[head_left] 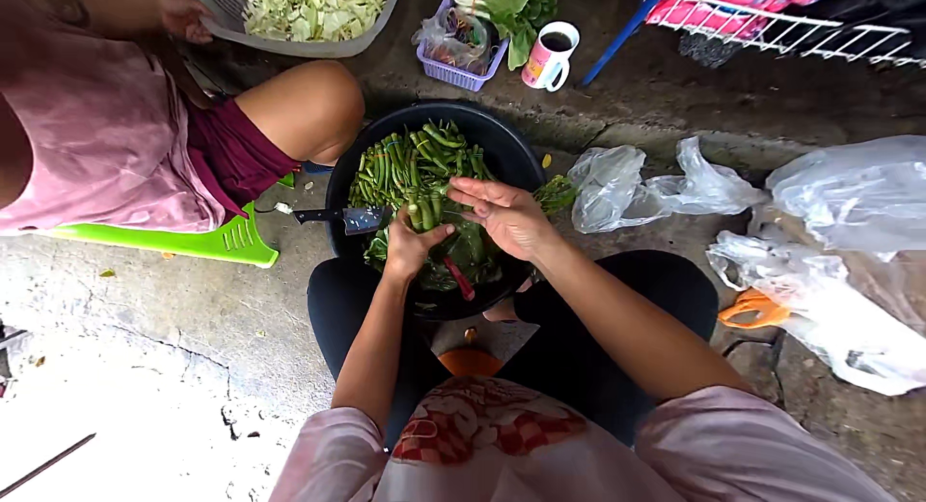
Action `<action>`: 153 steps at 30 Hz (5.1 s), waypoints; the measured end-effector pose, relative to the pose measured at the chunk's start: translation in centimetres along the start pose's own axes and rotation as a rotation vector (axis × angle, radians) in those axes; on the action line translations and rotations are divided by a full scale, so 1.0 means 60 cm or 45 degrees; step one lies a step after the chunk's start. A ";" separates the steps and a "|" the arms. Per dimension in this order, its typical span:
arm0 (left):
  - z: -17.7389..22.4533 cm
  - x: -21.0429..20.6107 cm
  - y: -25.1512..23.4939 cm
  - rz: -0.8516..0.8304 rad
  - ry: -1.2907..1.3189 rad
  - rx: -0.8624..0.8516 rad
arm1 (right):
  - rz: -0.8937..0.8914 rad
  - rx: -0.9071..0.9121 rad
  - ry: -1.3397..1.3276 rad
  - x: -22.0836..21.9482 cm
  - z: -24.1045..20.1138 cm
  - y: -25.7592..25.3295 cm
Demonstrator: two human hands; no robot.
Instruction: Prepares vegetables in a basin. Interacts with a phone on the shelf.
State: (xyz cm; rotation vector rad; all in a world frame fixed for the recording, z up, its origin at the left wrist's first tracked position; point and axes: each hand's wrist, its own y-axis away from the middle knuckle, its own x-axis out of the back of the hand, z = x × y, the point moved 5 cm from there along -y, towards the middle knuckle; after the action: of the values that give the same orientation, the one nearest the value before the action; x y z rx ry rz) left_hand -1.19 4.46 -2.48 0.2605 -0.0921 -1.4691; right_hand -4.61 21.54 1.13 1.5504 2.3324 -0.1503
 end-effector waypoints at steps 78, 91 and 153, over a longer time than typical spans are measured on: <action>-0.060 -0.036 -0.022 -0.002 -0.102 0.578 | -0.001 0.010 1.746 0.128 -0.154 0.069; -0.013 0.003 -0.329 0.217 -0.765 0.220 | -0.260 -0.286 1.831 0.179 -0.099 0.080; 0.040 -0.073 0.030 -0.123 -0.617 -0.197 | 0.174 0.232 1.453 0.045 -0.012 0.116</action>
State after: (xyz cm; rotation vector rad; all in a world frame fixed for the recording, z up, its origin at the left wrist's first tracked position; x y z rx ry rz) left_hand -0.44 8.67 0.66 -0.2239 -0.3583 -1.6016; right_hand 0.62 26.89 1.57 2.2587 3.0147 0.7785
